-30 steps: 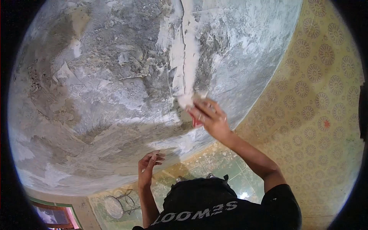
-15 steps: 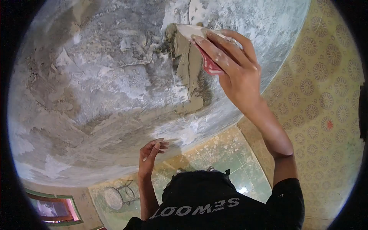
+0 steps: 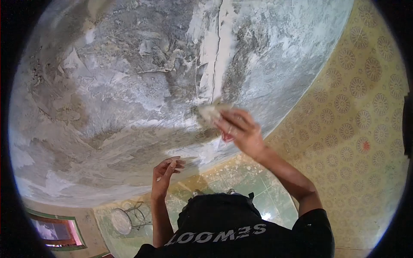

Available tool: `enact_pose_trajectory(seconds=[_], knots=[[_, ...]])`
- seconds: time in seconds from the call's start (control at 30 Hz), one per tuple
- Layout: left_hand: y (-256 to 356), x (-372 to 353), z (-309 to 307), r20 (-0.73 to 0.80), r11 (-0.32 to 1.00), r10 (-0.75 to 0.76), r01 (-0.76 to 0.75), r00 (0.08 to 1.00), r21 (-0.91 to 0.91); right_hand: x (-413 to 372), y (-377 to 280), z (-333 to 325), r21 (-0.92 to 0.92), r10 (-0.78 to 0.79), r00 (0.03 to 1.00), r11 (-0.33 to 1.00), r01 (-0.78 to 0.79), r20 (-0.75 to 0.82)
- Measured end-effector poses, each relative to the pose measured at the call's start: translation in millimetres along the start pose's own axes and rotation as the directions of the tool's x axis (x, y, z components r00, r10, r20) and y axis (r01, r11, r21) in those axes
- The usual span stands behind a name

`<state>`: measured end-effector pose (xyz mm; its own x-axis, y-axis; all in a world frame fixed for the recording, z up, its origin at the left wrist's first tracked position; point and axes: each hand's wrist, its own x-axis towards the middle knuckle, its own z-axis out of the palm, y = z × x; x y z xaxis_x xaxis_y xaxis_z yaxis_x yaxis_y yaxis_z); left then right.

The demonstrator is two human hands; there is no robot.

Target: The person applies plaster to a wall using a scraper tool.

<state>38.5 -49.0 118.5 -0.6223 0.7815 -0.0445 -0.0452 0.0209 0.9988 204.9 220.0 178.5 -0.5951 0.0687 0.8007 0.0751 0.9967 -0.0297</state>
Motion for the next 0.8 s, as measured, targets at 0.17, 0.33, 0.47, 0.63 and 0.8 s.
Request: enact_pose_trajectory(seconds=[0.17,0.33,0.47,0.63,0.8], knots=[[5,5,6,0.034,0.999,0.046,-0.046,0.998,-0.005,118,11,-72,-0.199,-0.234,0.894,0.965,0.168,-0.382],[-3,1,3,0.038,0.999,0.029,-0.028,0.999,-0.020,121,8,-48,-0.193,-0.184,0.923,0.973,0.123,-0.337],[-9,-8,-10,-0.017,0.999,0.004,-0.005,1.000,-0.044,55,10,-9,-0.215,-0.176,0.971,0.967,0.139,-0.163],[-24,-12,-20,-0.026,0.998,-0.050,0.048,0.998,-0.049,-52,9,47,-0.096,-0.054,0.995,0.993,0.062,0.082],[-12,-8,-13,0.002,0.999,-0.044,0.044,0.999,0.022,-84,17,46,0.067,0.151,0.983,0.985,-0.158,0.102]])
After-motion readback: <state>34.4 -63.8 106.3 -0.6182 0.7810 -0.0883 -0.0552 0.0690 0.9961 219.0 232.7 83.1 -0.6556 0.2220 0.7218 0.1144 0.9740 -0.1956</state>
